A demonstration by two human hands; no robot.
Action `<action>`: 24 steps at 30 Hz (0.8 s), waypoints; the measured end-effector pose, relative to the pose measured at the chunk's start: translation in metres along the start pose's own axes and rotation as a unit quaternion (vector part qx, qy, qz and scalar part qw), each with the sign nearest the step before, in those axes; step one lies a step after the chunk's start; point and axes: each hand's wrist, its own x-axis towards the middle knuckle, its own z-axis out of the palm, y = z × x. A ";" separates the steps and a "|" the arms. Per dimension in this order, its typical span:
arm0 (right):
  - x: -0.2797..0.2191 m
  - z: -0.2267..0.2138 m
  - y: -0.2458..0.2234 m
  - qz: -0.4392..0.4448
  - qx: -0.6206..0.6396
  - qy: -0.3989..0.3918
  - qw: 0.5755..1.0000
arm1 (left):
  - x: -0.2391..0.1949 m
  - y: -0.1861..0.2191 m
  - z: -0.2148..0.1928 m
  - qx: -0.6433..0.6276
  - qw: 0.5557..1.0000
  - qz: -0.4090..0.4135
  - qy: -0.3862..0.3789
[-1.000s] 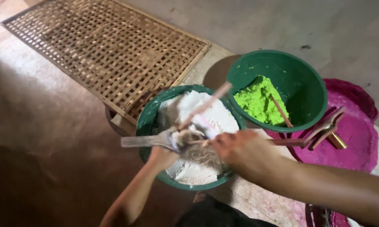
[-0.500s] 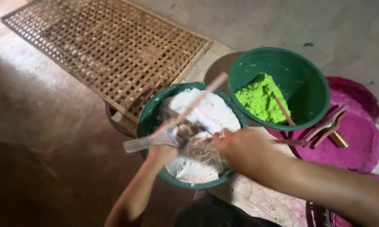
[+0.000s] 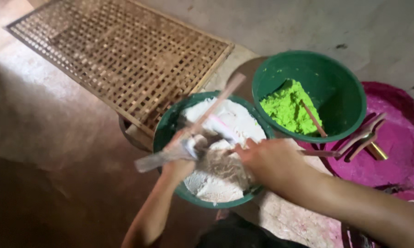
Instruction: The person prepares cakes by hand using a wooden mold, filling the mold with green dough from a bowl and white powder from another, then pressing the contents onto a tray and repeating the process to create rows of patterned cakes.
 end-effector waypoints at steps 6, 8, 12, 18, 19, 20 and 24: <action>0.011 0.061 0.000 -0.039 0.429 0.275 0.860 | 0.005 -0.034 0.014 -0.023 0.995 -0.015 0.098; 0.033 0.092 -0.019 0.026 0.439 0.210 0.873 | 0.001 -0.016 0.027 0.095 0.978 0.041 0.179; 0.005 0.116 -0.032 0.029 0.527 0.142 0.837 | 0.014 -0.009 -0.003 0.158 0.968 0.056 0.189; 0.005 0.124 0.004 0.122 0.577 0.050 0.806 | 0.014 0.008 0.000 0.168 0.970 0.030 0.172; 0.014 0.129 0.001 0.077 0.566 0.116 0.813 | 0.014 0.006 0.004 0.176 0.971 0.010 0.161; 0.017 0.132 -0.002 0.030 0.551 0.181 0.814 | 0.015 0.003 0.007 0.181 0.972 -0.009 0.150; 0.002 0.132 -0.028 0.083 0.547 0.100 0.827 | 0.031 -0.035 0.012 0.230 0.938 0.135 0.223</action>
